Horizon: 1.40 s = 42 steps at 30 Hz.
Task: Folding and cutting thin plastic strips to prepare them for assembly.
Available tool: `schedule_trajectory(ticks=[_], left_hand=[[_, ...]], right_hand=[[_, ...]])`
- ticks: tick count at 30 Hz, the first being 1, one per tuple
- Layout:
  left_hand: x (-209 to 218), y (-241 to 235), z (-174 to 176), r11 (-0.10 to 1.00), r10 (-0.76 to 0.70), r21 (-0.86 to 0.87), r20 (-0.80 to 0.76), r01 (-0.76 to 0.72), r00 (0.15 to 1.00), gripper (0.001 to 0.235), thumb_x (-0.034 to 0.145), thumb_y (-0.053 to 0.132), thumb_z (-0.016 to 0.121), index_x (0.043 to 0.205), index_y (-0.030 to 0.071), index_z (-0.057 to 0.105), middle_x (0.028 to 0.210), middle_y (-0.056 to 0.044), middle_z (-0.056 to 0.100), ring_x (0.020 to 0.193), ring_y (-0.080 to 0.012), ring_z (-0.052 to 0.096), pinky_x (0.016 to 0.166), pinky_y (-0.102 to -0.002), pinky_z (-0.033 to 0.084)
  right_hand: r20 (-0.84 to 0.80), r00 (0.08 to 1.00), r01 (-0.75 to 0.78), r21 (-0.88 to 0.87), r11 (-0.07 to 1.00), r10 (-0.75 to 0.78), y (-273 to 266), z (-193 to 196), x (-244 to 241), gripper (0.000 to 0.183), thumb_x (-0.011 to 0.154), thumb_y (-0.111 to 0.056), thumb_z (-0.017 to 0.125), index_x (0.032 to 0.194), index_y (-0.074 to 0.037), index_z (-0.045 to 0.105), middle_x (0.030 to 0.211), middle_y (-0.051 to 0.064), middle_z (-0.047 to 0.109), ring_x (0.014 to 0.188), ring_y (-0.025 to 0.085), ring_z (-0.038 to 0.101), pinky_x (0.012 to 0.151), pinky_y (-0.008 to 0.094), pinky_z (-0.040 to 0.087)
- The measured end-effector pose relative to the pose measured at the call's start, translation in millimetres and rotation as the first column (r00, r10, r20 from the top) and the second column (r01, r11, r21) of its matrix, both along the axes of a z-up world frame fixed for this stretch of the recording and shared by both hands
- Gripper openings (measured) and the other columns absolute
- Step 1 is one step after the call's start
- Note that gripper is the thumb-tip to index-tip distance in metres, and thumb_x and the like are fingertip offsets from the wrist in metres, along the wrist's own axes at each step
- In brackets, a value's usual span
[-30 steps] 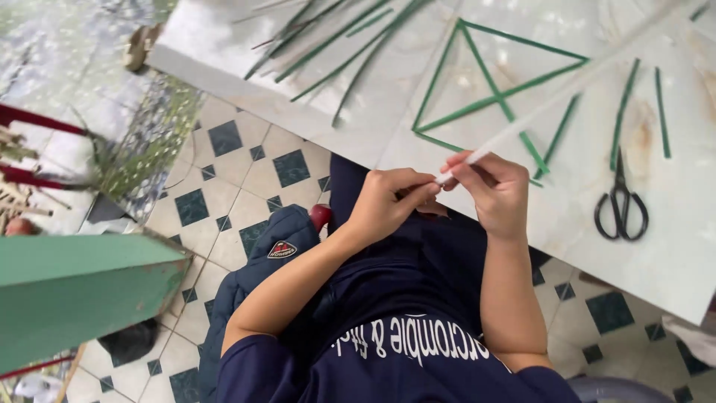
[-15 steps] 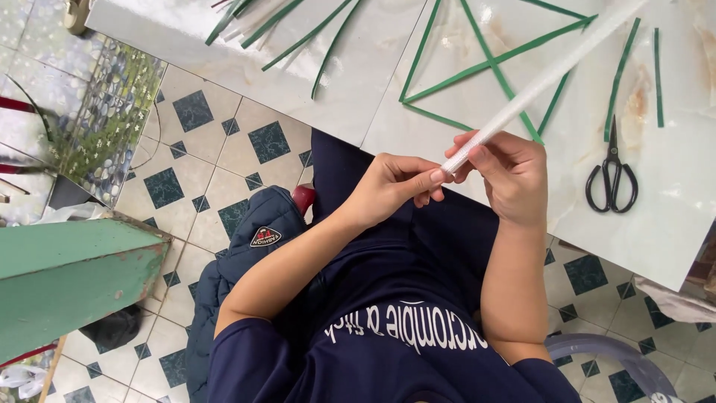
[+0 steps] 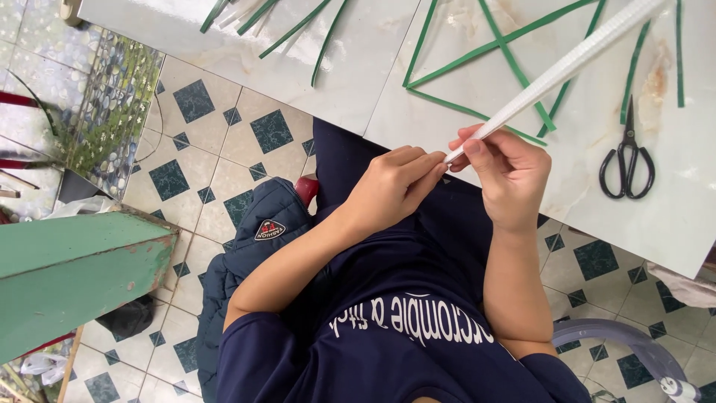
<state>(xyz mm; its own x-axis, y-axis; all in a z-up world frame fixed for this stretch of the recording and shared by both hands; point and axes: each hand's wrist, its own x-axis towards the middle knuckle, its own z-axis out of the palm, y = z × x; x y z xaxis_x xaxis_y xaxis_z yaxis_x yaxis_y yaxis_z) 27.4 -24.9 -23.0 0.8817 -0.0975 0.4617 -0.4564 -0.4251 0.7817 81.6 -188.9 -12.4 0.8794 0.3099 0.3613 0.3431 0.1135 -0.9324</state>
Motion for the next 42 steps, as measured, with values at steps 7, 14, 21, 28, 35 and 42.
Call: schedule_trajectory(ticks=[7, 14, 21, 28, 35, 42], left_hand=[[1.5, 1.1, 5.2, 0.997, 0.05, 0.048, 0.102, -0.055, 0.994, 0.015, 0.093, 0.002, 0.061, 0.102, -0.006, 0.069, 0.067, -0.013, 0.064, 0.055, -0.0177, 0.059, 0.049, -0.023, 0.051], [3.7, 1.8, 0.3, 0.868, 0.109, 0.412, 0.389, -0.278, 0.915, 0.014, 0.094, 0.007, 0.059, 0.097, -0.005, 0.067, 0.066, -0.01, 0.054, 0.057, -0.0168, 0.053, 0.053, -0.021, 0.05], [4.8, 1.0, -2.8, 0.808, 0.103, 0.469, 0.483, -0.356, 0.87, 0.016, 0.095, 0.008, 0.057, 0.093, -0.005, 0.065, 0.067, -0.008, 0.048, 0.058, -0.0153, 0.05, 0.055, -0.021, 0.05], [4.4, 5.9, 5.0, 0.892, 0.088, 0.384, 0.372, -0.24, 0.924, 0.019, 0.097, 0.01, 0.055, 0.099, -0.004, 0.068, 0.068, -0.009, 0.053, 0.059, -0.0158, 0.052, 0.054, -0.022, 0.051], [5.3, 15.6, 15.2, 0.868, -0.267, -0.474, -0.199, 0.146, 0.943, 0.032, 0.104, 0.023, 0.043, 0.104, 0.003, 0.069, 0.075, -0.008, 0.07, 0.064, -0.0088, 0.058, 0.055, -0.024, 0.052], [6.9, 17.8, 4.5, 0.759, -0.443, -0.634, -0.339, 0.146, 0.83, 0.02, 0.099, 0.017, 0.058, 0.104, 0.003, 0.071, 0.079, -0.01, 0.073, 0.065, -0.0082, 0.061, 0.056, -0.023, 0.058]], right_hand=[[-0.002, 1.0, -0.01, -0.005, 1.0, 0.01, -0.2, -4.3, 1.3, 0.019, 0.1, -0.001, 0.057, 0.102, 0.018, 0.062, 0.084, 0.028, 0.064, 0.075, 0.028, 0.069, 0.065, 0.041, 0.061], [0.016, 0.999, -0.027, -0.049, 0.998, 0.028, 3.9, -1.9, -0.4, 0.022, 0.103, -0.002, 0.052, 0.105, 0.019, 0.06, 0.087, 0.031, 0.064, 0.077, 0.031, 0.069, 0.067, 0.044, 0.061], [0.032, 0.999, -0.019, -0.061, 0.998, 0.021, 4.5, -1.2, -2.3, 0.023, 0.104, -0.003, 0.051, 0.107, 0.018, 0.058, 0.088, 0.032, 0.064, 0.078, 0.033, 0.069, 0.068, 0.044, 0.061], [0.068, 0.997, 0.048, -0.07, 0.996, -0.043, 7.3, -3.8, -2.0, 0.022, 0.105, -0.001, 0.05, 0.101, 0.018, 0.059, 0.084, 0.032, 0.064, 0.072, 0.033, 0.069, 0.065, 0.043, 0.061], [-0.093, 0.996, 0.022, 0.14, 0.99, -0.009, -8.0, -25.2, 8.3, 0.02, 0.102, -0.005, 0.053, 0.1, 0.014, 0.059, 0.083, 0.031, 0.063, 0.074, 0.03, 0.07, 0.065, 0.039, 0.062], [-0.118, 0.992, -0.016, 0.172, 0.985, 0.037, -7.0, -22.9, 7.6, 0.02, 0.101, -0.003, 0.053, 0.098, 0.016, 0.059, 0.081, 0.032, 0.062, 0.071, 0.029, 0.069, 0.063, 0.039, 0.061]])
